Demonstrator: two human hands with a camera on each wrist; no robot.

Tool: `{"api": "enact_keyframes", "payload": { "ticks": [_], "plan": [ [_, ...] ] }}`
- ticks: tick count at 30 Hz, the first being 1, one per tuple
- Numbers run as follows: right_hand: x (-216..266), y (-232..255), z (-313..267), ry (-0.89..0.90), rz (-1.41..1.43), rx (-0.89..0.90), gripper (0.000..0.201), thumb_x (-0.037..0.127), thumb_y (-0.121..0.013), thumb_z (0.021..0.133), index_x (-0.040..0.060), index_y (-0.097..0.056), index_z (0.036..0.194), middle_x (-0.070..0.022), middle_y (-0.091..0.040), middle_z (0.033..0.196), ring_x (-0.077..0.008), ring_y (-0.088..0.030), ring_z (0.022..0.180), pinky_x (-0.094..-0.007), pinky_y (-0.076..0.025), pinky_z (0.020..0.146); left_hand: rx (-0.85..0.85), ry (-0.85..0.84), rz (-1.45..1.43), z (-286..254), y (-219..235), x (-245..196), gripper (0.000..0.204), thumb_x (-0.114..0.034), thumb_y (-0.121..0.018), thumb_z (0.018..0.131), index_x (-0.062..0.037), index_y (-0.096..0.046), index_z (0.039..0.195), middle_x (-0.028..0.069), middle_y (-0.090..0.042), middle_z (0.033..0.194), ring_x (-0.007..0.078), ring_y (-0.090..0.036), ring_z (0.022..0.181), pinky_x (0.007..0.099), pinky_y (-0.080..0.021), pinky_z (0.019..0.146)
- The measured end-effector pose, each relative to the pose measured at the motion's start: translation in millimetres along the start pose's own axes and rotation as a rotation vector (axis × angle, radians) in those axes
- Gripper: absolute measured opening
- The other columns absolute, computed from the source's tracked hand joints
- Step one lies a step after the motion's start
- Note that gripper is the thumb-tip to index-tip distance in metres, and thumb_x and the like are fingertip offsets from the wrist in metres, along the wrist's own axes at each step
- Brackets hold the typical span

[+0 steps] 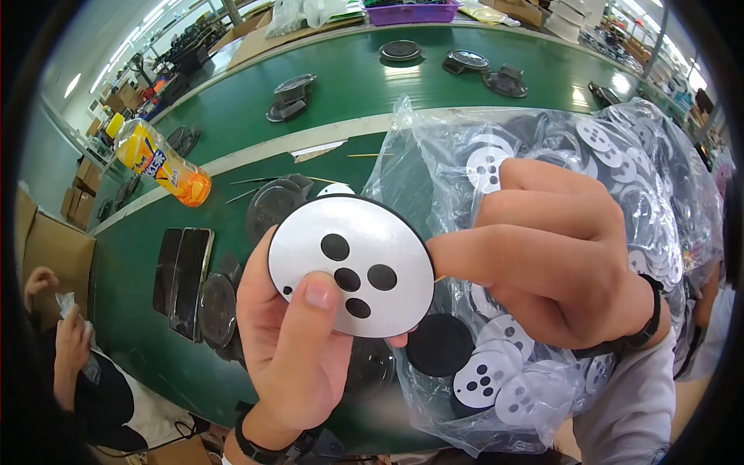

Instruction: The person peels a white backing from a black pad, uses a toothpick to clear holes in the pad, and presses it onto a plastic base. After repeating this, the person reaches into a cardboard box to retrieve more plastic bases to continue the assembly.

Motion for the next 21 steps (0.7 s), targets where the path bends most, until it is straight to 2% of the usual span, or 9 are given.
{"api": "enact_keyframes", "payload": {
  "ticks": [5,8,11,13,14,16,18,19,21],
  "plan": [
    [4.2,3.0,0.6,0.057,-0.177,0.038,0.029,0.008,-0.058,0.048,0.0044,-0.064,0.076,-0.0008,-0.036,0.051,-0.0151,-0.027,0.044,-0.0274,-0.018,0.038,0.062,-0.052,0.062,0.7,2.4,0.3,0.034,-0.024,-0.048,0.084,-0.003,-0.041,0.11,0.0095,-0.054,0.085,0.0165,-0.053,0.062,0.0271,-0.039,0.041],
    [4.6,2.9,0.2,0.111,-0.255,0.041,0.029,0.01,-0.058,0.047,0.003,-0.064,0.074,-0.0004,-0.035,0.052,-0.0143,-0.026,0.044,-0.0268,-0.018,0.038,-0.031,-0.053,0.051,-0.9,1.6,1.7,0.034,-0.024,-0.048,0.084,-0.0028,-0.041,0.11,0.0091,-0.054,0.085,0.016,-0.053,0.063,0.0276,-0.039,0.041],
    [6.9,0.7,-1.0,0.1,-0.257,0.024,0.028,0.009,-0.059,0.047,0.002,-0.063,0.074,-0.0007,-0.035,0.051,-0.0146,-0.027,0.044,-0.0273,-0.019,0.038,0.034,-0.068,0.056,1.3,6.4,2.6,0.034,-0.023,-0.048,0.085,-0.0027,-0.041,0.111,0.009,-0.054,0.086,0.016,-0.053,0.064,0.0281,-0.039,0.041],
    [6.2,-1.0,-2.7,0.074,-0.234,0.016,0.028,0.008,-0.059,0.047,0.0017,-0.063,0.074,-0.0013,-0.036,0.051,-0.0153,-0.028,0.043,-0.028,-0.02,0.037,0.205,-0.151,-0.072,2.0,12.4,3.1,0.036,-0.008,-0.048,0.086,0.0076,-0.036,0.116,0.0154,-0.053,0.1,0.0224,-0.059,0.08,0.0372,-0.053,0.055],
    [3.7,-1.4,-3.6,0.022,-0.118,0.015,0.025,0.006,-0.06,0.051,0.0018,-0.062,0.075,-0.0021,-0.037,0.051,-0.0166,-0.03,0.043,-0.0289,-0.021,0.037,0.205,-0.151,-0.071,2.6,15.2,5.9,0.036,-0.008,-0.048,0.086,0.0076,-0.036,0.116,0.0154,-0.053,0.1,0.0224,-0.059,0.08,0.0372,-0.053,0.055],
    [2.1,-2.0,-4.2,-0.028,-0.002,0.013,0.022,0.003,-0.06,0.055,0.0018,-0.062,0.077,-0.003,-0.038,0.051,-0.0178,-0.033,0.042,-0.0297,-0.023,0.038,0.129,-0.31,0.214,2.5,20.6,6.0,0.036,-0.002,-0.052,0.083,0.0089,-0.036,0.113,0.0163,-0.053,0.098,0.0208,-0.06,0.079,0.0334,-0.053,0.055],
    [0.6,-3.3,-5.1,-0.104,0.067,0.065,0.013,0.001,-0.06,0.065,0.0016,-0.061,0.078,-0.0048,-0.04,0.051,-0.0199,-0.036,0.042,-0.0306,-0.027,0.039,0.109,-0.361,0.156,-0.4,12.6,5.6,0.036,0.0,-0.054,0.08,0.0094,-0.037,0.11,0.0167,-0.054,0.095,0.02,-0.061,0.077,0.0313,-0.052,0.055],
    [0.9,-3.0,-5.2,-0.105,0.067,0.066,0.013,0.001,-0.06,0.065,0.0016,-0.061,0.078,-0.0048,-0.04,0.051,-0.0199,-0.036,0.042,-0.0306,-0.027,0.039,0.089,-0.412,0.096,-2.2,9.8,3.7,0.035,0.003,-0.056,0.078,0.01,-0.038,0.108,0.0171,-0.055,0.092,0.0193,-0.061,0.074,0.0293,-0.052,0.054],
    [0.2,-3.5,-5.5,-0.15,0.059,0.106,0.008,0.001,-0.059,0.071,0.0016,-0.062,0.078,-0.0049,-0.042,0.053,-0.0205,-0.039,0.044,-0.0305,-0.029,0.04,0.114,-0.358,0.141,-2.2,9.8,1.7,0.035,0.004,-0.057,0.077,0.0103,-0.039,0.106,0.0169,-0.056,0.089,0.0192,-0.061,0.07,0.0287,-0.052,0.054]
  ]
}}
Point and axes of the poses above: each hand's wrist, its own z-axis towards the middle knuckle, its own y-axis out of the back of the hand, x = y × z, the point moved 3 cm from there along z, towards the middle knuckle
